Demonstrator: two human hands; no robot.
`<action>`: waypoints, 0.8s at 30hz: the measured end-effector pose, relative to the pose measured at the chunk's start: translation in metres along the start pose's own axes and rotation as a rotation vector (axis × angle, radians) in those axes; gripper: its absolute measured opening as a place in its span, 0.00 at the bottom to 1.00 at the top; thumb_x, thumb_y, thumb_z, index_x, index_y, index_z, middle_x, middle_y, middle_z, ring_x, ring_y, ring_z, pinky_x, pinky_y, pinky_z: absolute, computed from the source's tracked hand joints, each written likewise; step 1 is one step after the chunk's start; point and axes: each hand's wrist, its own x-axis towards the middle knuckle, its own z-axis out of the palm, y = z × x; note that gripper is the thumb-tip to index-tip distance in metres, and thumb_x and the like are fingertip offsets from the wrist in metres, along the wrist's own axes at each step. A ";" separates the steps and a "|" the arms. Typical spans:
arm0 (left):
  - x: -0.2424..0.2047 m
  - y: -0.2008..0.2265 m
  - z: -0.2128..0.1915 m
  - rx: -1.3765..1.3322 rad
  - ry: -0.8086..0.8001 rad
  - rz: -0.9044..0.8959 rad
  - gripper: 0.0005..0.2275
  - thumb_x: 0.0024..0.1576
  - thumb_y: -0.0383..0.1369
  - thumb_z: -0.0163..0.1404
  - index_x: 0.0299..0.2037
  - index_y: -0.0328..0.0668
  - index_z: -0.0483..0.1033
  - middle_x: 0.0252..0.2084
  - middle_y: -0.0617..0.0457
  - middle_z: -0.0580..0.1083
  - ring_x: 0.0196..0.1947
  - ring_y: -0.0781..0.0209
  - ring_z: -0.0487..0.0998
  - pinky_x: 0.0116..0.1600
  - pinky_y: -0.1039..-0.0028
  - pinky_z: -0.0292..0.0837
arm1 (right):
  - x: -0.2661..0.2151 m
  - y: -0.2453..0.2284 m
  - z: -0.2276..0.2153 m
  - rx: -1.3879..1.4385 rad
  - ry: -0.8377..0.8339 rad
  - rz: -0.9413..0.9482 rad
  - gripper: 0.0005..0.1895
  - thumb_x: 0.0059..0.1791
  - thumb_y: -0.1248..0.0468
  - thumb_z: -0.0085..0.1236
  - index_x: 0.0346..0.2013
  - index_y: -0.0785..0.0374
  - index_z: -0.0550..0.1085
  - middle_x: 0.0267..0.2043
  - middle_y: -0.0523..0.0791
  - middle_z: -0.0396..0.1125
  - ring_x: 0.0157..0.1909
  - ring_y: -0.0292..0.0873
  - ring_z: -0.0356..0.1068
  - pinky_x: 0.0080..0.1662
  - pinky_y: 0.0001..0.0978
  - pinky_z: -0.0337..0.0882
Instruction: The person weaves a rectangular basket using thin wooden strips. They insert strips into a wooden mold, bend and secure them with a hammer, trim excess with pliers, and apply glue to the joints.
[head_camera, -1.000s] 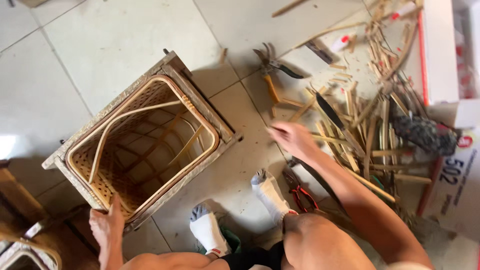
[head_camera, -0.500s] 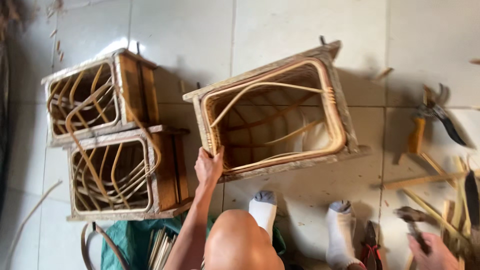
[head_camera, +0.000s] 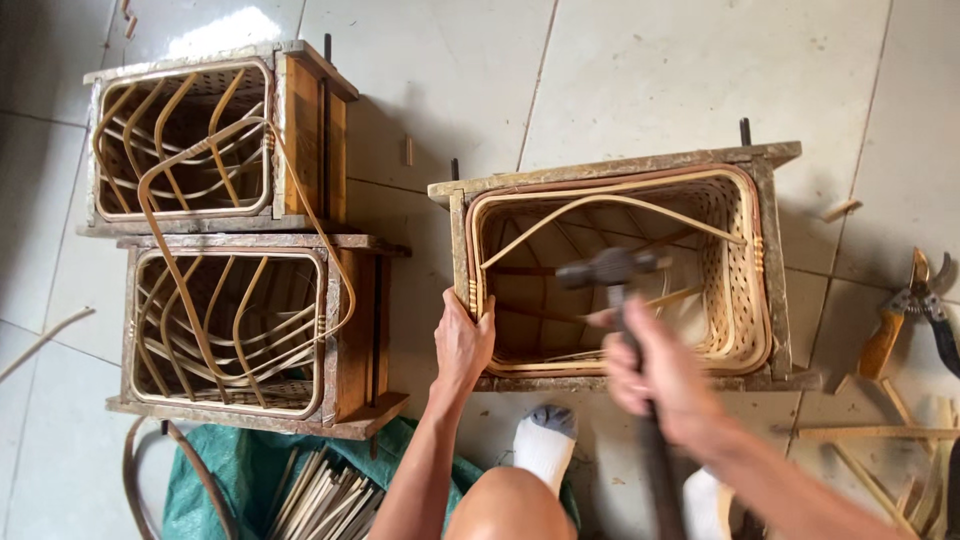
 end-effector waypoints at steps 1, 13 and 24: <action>0.001 -0.003 0.003 -0.003 0.000 -0.001 0.18 0.59 0.40 0.54 0.49 0.38 0.63 0.42 0.32 0.77 0.41 0.28 0.78 0.44 0.47 0.74 | 0.011 0.011 0.018 0.040 -0.037 0.009 0.30 0.56 0.43 0.35 0.48 0.67 0.70 0.15 0.35 0.50 0.11 0.30 0.46 0.15 0.25 0.48; 0.006 -0.008 0.000 -0.030 -0.020 0.025 0.15 0.59 0.35 0.52 0.50 0.38 0.62 0.38 0.31 0.77 0.39 0.27 0.78 0.44 0.45 0.73 | 0.066 0.052 0.067 0.138 0.042 -0.060 0.29 0.56 0.42 0.41 0.48 0.67 0.70 0.16 0.35 0.51 0.12 0.28 0.47 0.15 0.24 0.51; -0.005 -0.017 0.000 -0.039 -0.014 0.044 0.17 0.57 0.35 0.53 0.50 0.37 0.62 0.35 0.31 0.77 0.37 0.27 0.78 0.41 0.45 0.74 | 0.055 0.047 0.087 0.030 -0.068 0.047 0.27 0.56 0.45 0.41 0.49 0.68 0.70 0.17 0.37 0.51 0.12 0.30 0.49 0.15 0.25 0.53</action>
